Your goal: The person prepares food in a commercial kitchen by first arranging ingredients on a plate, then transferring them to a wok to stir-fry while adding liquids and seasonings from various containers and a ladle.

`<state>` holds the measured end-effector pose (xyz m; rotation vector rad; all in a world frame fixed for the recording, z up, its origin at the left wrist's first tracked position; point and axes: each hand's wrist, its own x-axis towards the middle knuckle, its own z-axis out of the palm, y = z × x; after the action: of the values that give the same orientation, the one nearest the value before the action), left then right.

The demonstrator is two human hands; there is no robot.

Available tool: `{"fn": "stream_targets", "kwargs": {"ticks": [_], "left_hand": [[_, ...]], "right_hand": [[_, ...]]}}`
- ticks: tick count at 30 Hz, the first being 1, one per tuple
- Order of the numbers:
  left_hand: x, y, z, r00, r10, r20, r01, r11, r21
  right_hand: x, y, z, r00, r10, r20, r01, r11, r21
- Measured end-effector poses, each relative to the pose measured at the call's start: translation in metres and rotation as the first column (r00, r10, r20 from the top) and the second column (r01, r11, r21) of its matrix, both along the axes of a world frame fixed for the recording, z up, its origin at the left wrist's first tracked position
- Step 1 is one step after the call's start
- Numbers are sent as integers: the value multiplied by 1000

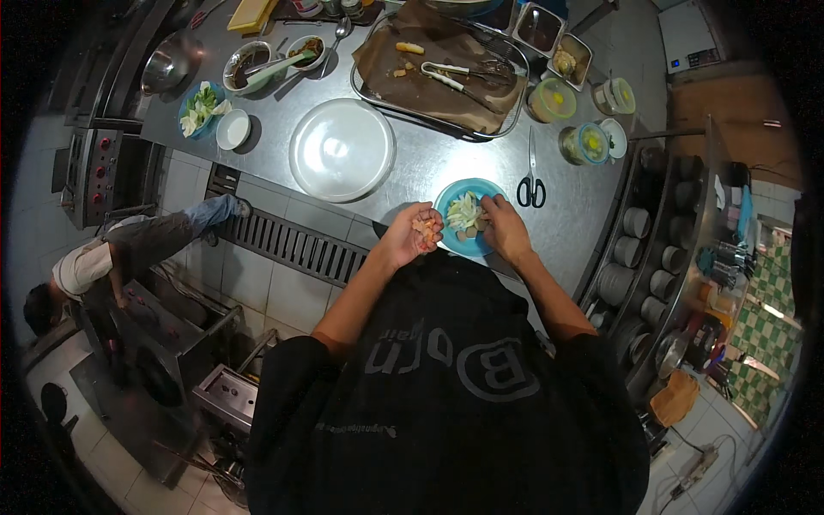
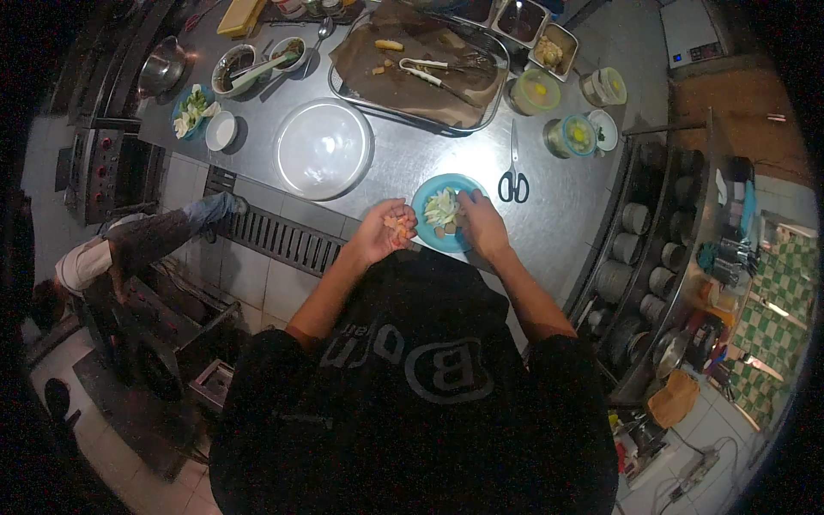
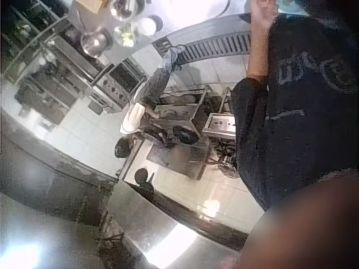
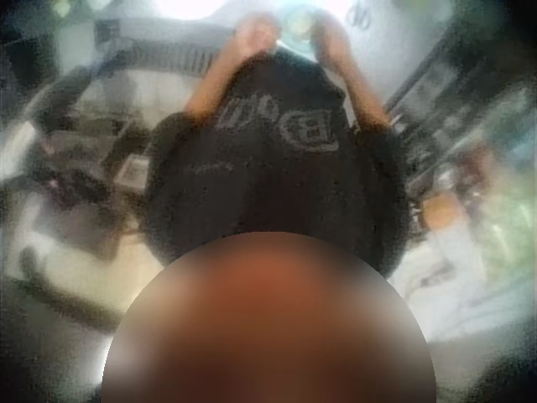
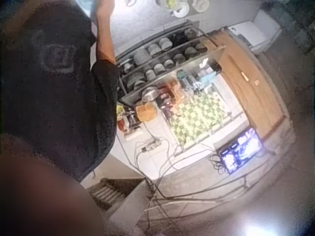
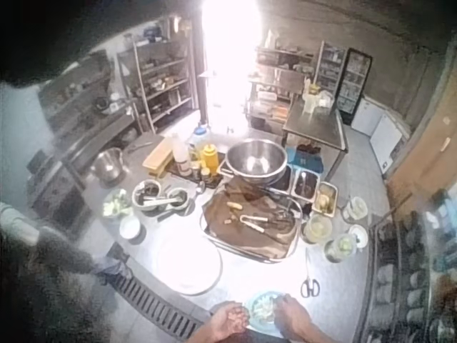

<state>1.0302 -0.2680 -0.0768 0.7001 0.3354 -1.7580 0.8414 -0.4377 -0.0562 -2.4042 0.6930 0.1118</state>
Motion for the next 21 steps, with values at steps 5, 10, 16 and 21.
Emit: {"fn": "stream_targets", "kwargs": {"ticks": [5, 10, 16, 21], "left_hand": [[4, 1, -4, 1000, 28, -5, -28, 999, 16], [9, 1, -5, 1000, 12, 4, -12, 1000, -3], [12, 2, 3, 1000, 23, -15, -24, 1000, -17], [5, -9, 5, 999, 19, -42, -20, 1000, -24]], "right_hand": [[3, -1, -5, 996, -62, 58, 61, 998, 26], [8, 0, 0, 972, -155, 176, 138, 985, 104], [-12, -7, -7, 892, -366, 266, 337, 929, 149], [-4, -1, 55, 860, -474, 192, 354, 822, 446]]}}
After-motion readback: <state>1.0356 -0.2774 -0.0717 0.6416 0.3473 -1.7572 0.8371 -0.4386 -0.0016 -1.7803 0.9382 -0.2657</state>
